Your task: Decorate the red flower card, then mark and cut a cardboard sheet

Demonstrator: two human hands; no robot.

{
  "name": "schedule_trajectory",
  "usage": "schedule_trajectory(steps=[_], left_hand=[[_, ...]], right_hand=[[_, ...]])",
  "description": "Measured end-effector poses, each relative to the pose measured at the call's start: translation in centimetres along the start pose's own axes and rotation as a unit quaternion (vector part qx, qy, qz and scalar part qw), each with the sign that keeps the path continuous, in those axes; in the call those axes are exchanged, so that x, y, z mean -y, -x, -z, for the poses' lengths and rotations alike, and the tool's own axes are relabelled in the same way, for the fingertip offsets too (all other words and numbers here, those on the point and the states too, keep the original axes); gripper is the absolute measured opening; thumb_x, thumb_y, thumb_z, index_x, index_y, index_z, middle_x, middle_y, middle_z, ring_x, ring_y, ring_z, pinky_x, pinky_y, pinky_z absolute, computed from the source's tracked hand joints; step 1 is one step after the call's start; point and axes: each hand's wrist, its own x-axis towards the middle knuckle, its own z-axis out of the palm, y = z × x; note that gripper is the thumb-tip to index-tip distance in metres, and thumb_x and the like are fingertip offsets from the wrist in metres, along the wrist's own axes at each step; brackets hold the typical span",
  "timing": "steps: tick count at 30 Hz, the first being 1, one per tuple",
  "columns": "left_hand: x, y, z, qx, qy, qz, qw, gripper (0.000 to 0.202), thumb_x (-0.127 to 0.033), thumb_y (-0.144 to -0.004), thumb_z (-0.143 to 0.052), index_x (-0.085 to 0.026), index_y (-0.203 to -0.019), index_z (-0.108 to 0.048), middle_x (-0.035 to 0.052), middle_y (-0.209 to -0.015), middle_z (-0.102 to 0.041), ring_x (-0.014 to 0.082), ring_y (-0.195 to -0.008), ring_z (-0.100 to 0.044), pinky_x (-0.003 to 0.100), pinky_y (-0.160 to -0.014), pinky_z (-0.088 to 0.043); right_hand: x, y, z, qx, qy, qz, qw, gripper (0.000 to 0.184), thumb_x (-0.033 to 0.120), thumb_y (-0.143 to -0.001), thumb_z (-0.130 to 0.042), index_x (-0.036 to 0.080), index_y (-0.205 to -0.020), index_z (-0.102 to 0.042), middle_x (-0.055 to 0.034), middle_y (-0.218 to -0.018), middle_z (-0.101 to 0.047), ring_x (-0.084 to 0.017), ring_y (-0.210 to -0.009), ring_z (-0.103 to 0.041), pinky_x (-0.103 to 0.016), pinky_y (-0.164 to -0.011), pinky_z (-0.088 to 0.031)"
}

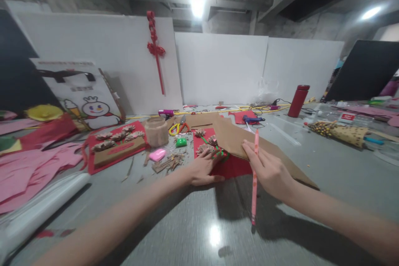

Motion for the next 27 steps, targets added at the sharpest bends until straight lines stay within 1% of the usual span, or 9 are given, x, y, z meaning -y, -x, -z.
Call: schedule_trajectory(steps=[4,9,13,17,20,24,26,27], left_hand=[[0.0,0.1,-0.1,0.002,-0.003,-0.009,1.000,0.073,-0.057,-0.073,-0.033,-0.017,-0.130,-0.011,0.0098,-0.134,-0.020,0.0263,-0.121,-0.018,0.039,-0.097,-0.009],[0.0,0.2,-0.2,0.003,-0.006,-0.008,1.000,0.074,-0.058,-0.073,-0.033,-0.014,-0.129,-0.013,0.0122,-0.133,-0.024,0.0274,-0.120,-0.019,0.039,-0.097,-0.009],[0.1,0.3,-0.3,0.002,0.000,-0.001,1.000,0.073,-0.058,-0.073,-0.032,-0.013,-0.129,-0.016,0.0139,-0.130,-0.029,0.0269,-0.118,-0.024,0.039,-0.097,-0.009],[0.2,0.3,-0.4,0.004,-0.005,-0.003,1.000,0.070,-0.058,-0.073,-0.032,-0.014,-0.127,-0.020,0.0133,-0.127,-0.034,0.0266,-0.117,-0.027,0.040,-0.097,-0.009],[0.2,0.2,-0.4,0.005,-0.015,-0.007,1.000,0.066,-0.056,-0.075,-0.030,-0.014,-0.126,-0.024,0.0129,-0.125,-0.037,0.0251,-0.115,-0.031,0.040,-0.097,-0.012],[0.1,0.2,-0.1,-0.018,-0.016,-0.010,1.000,0.064,-0.055,-0.074,-0.035,-0.015,-0.123,-0.028,0.0121,-0.125,-0.037,0.0257,-0.111,-0.036,0.040,-0.095,-0.020],[0.1,0.3,0.3,-0.056,-0.007,0.005,0.998,0.056,-0.049,-0.077,-0.034,-0.016,-0.121,-0.032,0.0104,-0.122,-0.042,0.0247,-0.110,-0.037,0.040,-0.093,-0.023],[0.1,0.4,0.5,-0.090,0.002,0.022,0.996,0.052,-0.046,-0.078,-0.034,-0.016,-0.120,-0.034,0.0101,-0.120,-0.044,0.0242,-0.110,-0.038,0.039,-0.093,-0.025]], right_hand=[[0.1,0.0,0.0,-0.001,0.003,0.006,1.000,0.028,0.001,-0.078,-0.034,-0.003,-0.098,-0.053,-0.0211,-0.096,-0.059,-0.024,-0.093,-0.054,-0.032,-0.073,-0.050],[0.2,0.0,0.3,0.006,-0.012,0.011,1.000,0.029,0.000,-0.078,-0.033,-0.003,-0.098,-0.053,-0.0218,-0.098,-0.058,-0.024,-0.096,-0.053,-0.032,-0.075,-0.049],[0.3,0.2,0.7,0.008,-0.020,0.018,1.000,0.030,-0.001,-0.077,-0.032,-0.004,-0.099,-0.052,-0.0232,-0.099,-0.057,-0.024,-0.095,-0.053,-0.033,-0.075,-0.049],[0.4,0.6,0.7,0.015,-0.028,0.026,0.999,0.031,0.000,-0.078,-0.030,-0.004,-0.100,-0.052,-0.0224,-0.099,-0.057,-0.025,-0.102,-0.048,-0.033,-0.078,-0.048],[0.5,0.8,0.5,0.020,-0.026,0.021,0.999,0.031,0.000,-0.079,-0.030,-0.003,-0.100,-0.052,-0.0219,-0.100,-0.057,-0.024,-0.103,-0.047,-0.033,-0.079,-0.048],[0.5,0.9,0.3,0.022,-0.027,0.019,0.999,0.031,0.000,-0.079,-0.030,-0.003,-0.101,-0.051,-0.0222,-0.100,-0.056,-0.025,-0.104,-0.046,-0.034,-0.080,-0.047],[0.5,1.0,0.3,0.026,-0.031,0.015,0.999,0.031,-0.001,-0.079,-0.031,-0.003,-0.102,-0.051,-0.0225,-0.101,-0.056,-0.025,-0.103,-0.047,-0.035,-0.079,-0.048],[0.5,1.1,0.3,0.028,-0.034,0.013,0.999,0.031,0.000,-0.078,-0.031,-0.004,-0.102,-0.050,-0.0228,-0.101,-0.056,-0.025,-0.103,-0.047,-0.035,-0.079,-0.048]])
